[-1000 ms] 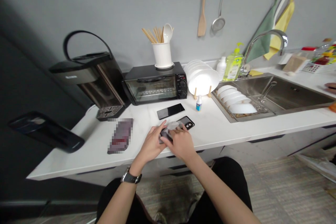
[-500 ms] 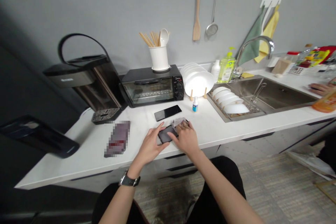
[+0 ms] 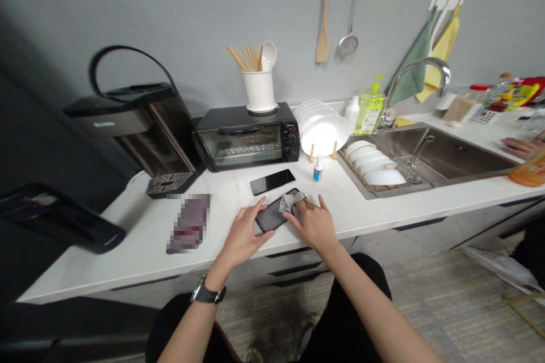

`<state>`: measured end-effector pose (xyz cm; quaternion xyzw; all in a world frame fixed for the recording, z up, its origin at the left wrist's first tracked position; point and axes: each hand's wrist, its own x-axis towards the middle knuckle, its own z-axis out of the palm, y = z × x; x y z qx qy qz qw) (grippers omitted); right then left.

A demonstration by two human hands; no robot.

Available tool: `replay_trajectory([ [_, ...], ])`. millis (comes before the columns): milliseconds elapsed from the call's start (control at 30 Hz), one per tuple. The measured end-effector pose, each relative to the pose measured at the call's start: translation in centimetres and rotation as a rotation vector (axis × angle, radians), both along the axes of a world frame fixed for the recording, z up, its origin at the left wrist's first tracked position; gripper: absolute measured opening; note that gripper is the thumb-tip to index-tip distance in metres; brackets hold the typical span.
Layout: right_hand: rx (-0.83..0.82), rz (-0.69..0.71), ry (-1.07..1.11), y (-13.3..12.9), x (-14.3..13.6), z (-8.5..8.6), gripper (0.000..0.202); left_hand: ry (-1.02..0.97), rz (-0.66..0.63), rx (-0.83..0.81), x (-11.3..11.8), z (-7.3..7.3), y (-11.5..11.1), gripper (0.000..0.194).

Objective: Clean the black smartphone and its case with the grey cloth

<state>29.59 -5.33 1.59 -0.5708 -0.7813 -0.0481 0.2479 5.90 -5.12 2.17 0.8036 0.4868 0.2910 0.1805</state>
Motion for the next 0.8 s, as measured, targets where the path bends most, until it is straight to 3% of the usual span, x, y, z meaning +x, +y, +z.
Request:
replay_trajectory([
  [100, 0.017, -0.023, 0.006, 0.6, -2.4, -0.6, 0.057, -0.007, 0.027, 0.016, -0.3, -0.1, 0.2, 0.084],
  [300, 0.014, -0.015, 0.048, 0.8, -5.6, -0.1, 0.056, -0.010, 0.011, 0.006, -0.8, -0.4, 0.4, 0.084],
  [467, -0.086, 0.331, 0.120, -2.1, -6.8, 0.6, 0.045, 0.016, -0.004, 0.022, -0.8, -0.8, 0.3, 0.086],
  [533, -0.106, 0.370, 0.143, -3.1, -6.0, 0.4, 0.037, 0.033, 0.008, 0.020, -0.6, -0.8, 0.2, 0.087],
  [700, -0.047, 0.153, 0.060, -1.2, -1.4, -0.1, 0.033, 0.013, 0.011, -0.006, -0.1, -0.1, -0.1, 0.087],
  [800, -0.009, -0.001, 0.034, 0.8, -0.9, -0.1, 0.038, -0.003, -0.030, -0.025, 0.1, 0.2, 0.0, 0.091],
])
